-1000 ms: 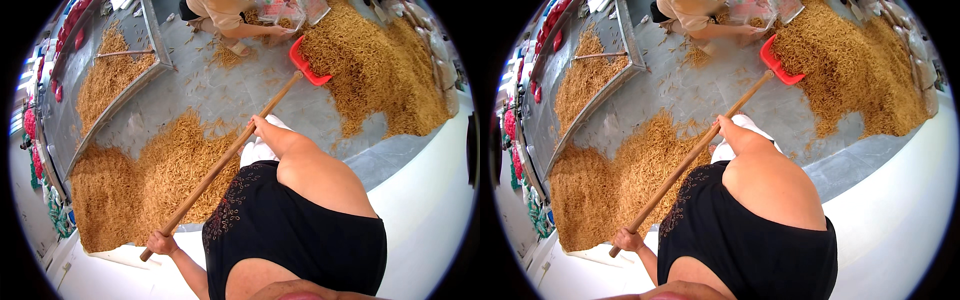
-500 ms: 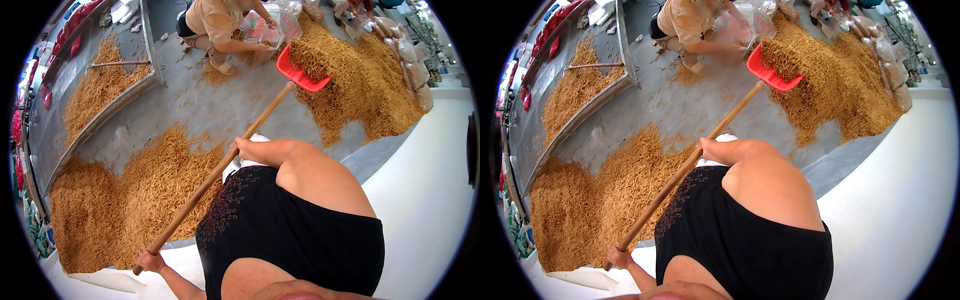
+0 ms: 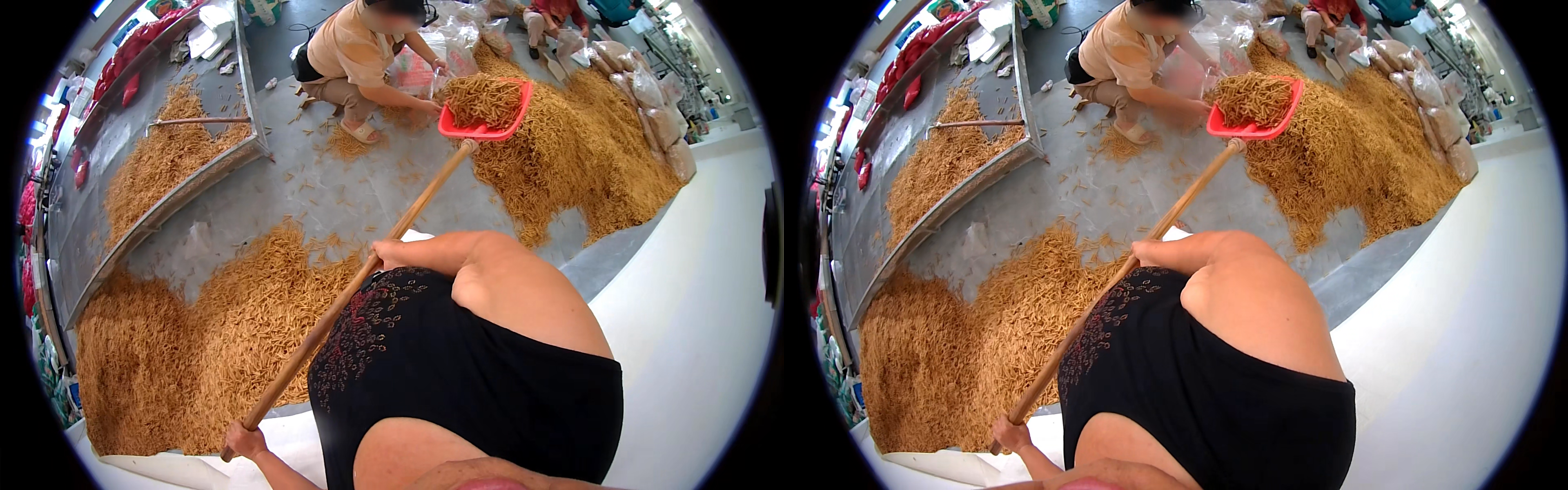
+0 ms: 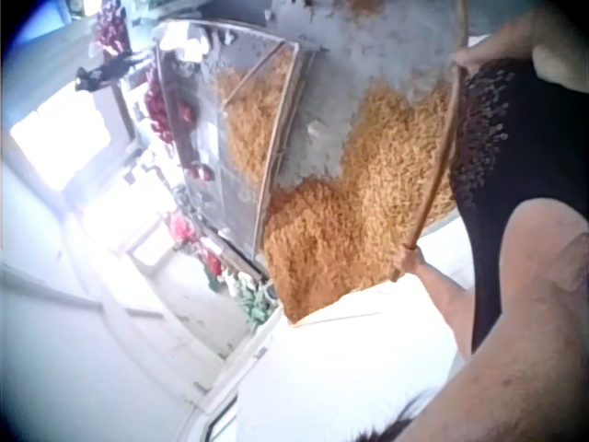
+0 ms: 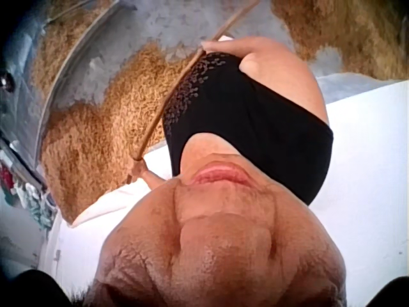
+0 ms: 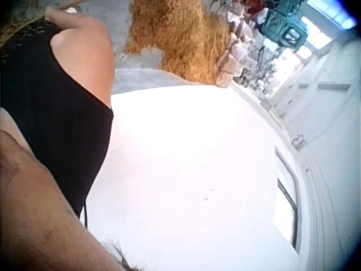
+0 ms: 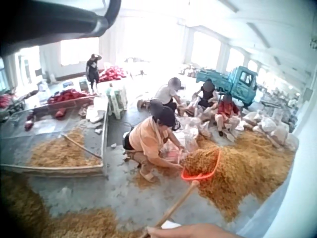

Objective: The person uses a red shovel to gather and move a large pile of grain on the floor. Other people in the background are seen bagging the grain into plastic bags.

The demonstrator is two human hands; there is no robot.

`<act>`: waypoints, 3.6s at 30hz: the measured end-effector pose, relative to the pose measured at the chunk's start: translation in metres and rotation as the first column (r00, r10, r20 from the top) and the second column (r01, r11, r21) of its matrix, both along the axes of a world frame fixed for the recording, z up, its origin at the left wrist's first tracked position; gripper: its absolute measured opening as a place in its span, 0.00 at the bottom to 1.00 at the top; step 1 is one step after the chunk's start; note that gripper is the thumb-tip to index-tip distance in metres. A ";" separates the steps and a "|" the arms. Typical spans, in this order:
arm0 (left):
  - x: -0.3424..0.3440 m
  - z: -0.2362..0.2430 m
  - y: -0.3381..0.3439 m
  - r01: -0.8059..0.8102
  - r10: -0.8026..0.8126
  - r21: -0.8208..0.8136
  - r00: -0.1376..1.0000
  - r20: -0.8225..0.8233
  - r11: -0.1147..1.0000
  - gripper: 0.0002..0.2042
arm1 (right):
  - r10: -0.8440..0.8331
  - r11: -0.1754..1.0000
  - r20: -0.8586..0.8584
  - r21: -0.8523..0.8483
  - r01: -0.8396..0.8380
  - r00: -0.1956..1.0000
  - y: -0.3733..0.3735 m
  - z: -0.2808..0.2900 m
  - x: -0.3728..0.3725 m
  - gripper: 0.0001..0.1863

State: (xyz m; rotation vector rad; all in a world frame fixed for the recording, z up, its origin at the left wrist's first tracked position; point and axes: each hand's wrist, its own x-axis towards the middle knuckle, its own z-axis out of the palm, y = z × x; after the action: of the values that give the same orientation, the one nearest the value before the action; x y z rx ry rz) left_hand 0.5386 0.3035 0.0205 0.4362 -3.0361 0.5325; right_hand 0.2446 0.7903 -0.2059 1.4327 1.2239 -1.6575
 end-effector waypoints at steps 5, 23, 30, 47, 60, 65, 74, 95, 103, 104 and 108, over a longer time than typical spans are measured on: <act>-0.002 0.015 0.002 -0.012 0.011 0.022 0.998 0.061 1.000 0.09 | 0.066 0.992 0.031 -0.114 -0.062 0.997 -0.001 -0.010 0.002 0.10; -0.145 0.116 0.019 -0.052 0.036 0.164 0.994 0.102 0.985 0.08 | -0.107 0.931 -0.436 0.272 0.244 0.893 0.001 0.129 -0.099 0.16; -0.141 0.100 0.019 -0.045 0.020 0.198 0.992 0.127 0.979 0.08 | -0.074 0.963 -0.499 0.189 0.192 0.864 0.010 0.129 -0.108 0.32; -0.186 0.143 0.170 0.102 -0.311 -0.338 0.692 -0.651 0.935 0.02 | -0.215 0.976 0.008 -0.004 0.216 0.976 0.072 -0.003 -0.010 0.07; -0.215 0.185 0.252 0.262 -0.659 -0.607 0.224 -0.718 0.750 0.02 | -0.139 0.990 -0.170 -0.026 0.137 0.976 0.139 -0.021 -0.007 0.10; -0.203 0.192 0.264 0.273 -0.695 -0.642 0.191 -0.694 0.716 0.08 | 0.069 0.996 -0.121 0.058 -0.062 0.990 0.141 0.027 0.008 0.16; -0.203 0.194 0.280 0.238 -0.627 -0.582 0.223 -0.746 0.778 0.03 | 0.162 0.975 -0.109 0.173 -0.142 0.981 0.155 0.016 0.002 0.19; -0.326 0.306 0.382 0.231 -0.703 -0.680 0.024 -0.711 0.696 0.53 | 0.828 0.549 -0.520 0.828 0.116 -0.209 0.194 0.211 -0.031 0.12; -0.405 0.255 0.512 0.973 -0.060 0.008 0.023 -0.998 0.232 0.38 | 0.603 0.752 -0.775 0.631 0.188 0.188 0.302 0.285 -0.076 0.06; -0.403 0.230 0.514 0.946 -0.093 0.179 0.211 -0.973 0.271 0.34 | 0.476 0.820 -0.842 0.529 0.220 0.252 0.323 0.298 -0.072 0.04; -0.415 0.051 0.531 0.329 -0.045 0.855 0.925 -0.377 -0.402 0.22 | 0.316 0.746 -0.921 0.391 0.540 0.229 0.389 0.347 -0.034 0.04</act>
State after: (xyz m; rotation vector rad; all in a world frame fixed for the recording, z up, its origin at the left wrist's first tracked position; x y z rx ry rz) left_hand 0.1240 0.8346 0.0716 -0.2088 -2.1571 -2.2550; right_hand 0.2101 1.1798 0.1412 0.5524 2.7347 -2.5244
